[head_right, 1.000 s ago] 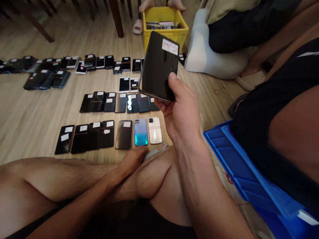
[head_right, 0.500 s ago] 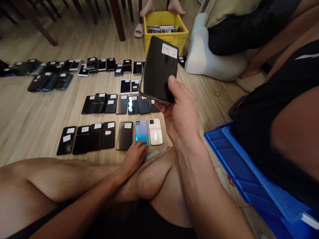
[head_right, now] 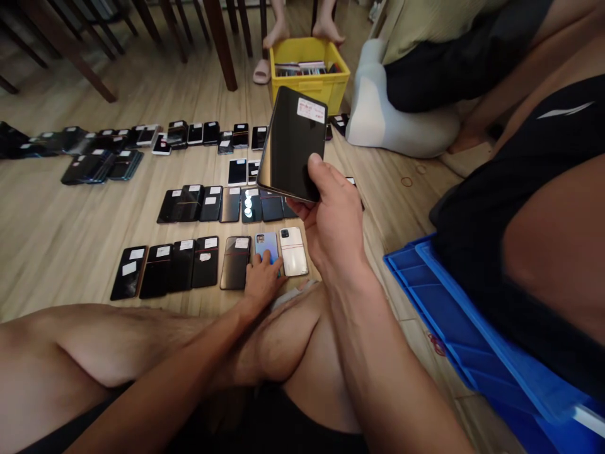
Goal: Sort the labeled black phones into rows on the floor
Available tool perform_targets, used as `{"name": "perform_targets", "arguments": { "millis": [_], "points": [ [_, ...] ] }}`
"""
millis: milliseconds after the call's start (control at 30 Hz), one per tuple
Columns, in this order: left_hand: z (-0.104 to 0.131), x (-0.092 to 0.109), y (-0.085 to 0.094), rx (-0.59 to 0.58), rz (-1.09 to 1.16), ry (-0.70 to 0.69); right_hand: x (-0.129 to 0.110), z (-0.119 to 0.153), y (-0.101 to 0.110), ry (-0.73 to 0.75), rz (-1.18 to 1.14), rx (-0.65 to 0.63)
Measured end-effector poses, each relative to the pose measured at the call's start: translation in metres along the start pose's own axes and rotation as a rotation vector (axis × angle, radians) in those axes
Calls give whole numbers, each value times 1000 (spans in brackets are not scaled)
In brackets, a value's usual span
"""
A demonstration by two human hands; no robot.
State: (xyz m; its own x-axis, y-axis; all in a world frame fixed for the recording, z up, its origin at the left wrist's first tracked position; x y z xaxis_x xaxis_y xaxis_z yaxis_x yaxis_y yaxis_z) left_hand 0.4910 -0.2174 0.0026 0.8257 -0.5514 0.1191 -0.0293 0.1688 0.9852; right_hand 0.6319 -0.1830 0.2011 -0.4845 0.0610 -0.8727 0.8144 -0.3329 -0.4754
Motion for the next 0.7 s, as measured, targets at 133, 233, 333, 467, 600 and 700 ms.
{"name": "perform_targets", "arguments": {
  "millis": [133, 233, 333, 467, 600, 700],
  "points": [
    [1, 0, 1, -7, -7, -16, 1, -2, 1, 20, 30, -34],
    [1, 1, 3, -24, -5, -14, 1, -2, 2, 27, 40, -28],
    [1, 1, 3, -38, 5, -15, 1, -3, 3, 27, 53, -26],
    [4, 0, -2, -11, 3, -36, 1, -3, 3, 42, 89, -43],
    [7, -1, -7, 11, 6, -34, 1, -3, 2, 47, 113, -43],
    [7, 0, -8, 17, 10, -30, 1, -2, 1, 48, 111, -41]
  ]
}}
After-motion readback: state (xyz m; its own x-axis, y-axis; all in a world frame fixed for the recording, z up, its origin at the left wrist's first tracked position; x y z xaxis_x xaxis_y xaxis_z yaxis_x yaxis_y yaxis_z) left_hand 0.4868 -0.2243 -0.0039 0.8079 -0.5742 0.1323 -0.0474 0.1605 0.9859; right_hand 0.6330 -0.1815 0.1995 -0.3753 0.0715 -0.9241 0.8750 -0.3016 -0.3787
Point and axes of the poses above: each hand's wrist, its own z-axis away from the middle knuckle, its own y-axis out of the back of the hand, x = y × z, the point moved 6 cm from there along -z, towards the middle knuckle, and after that the axes turned 9 degrees about -y, right-handed, at the moved point
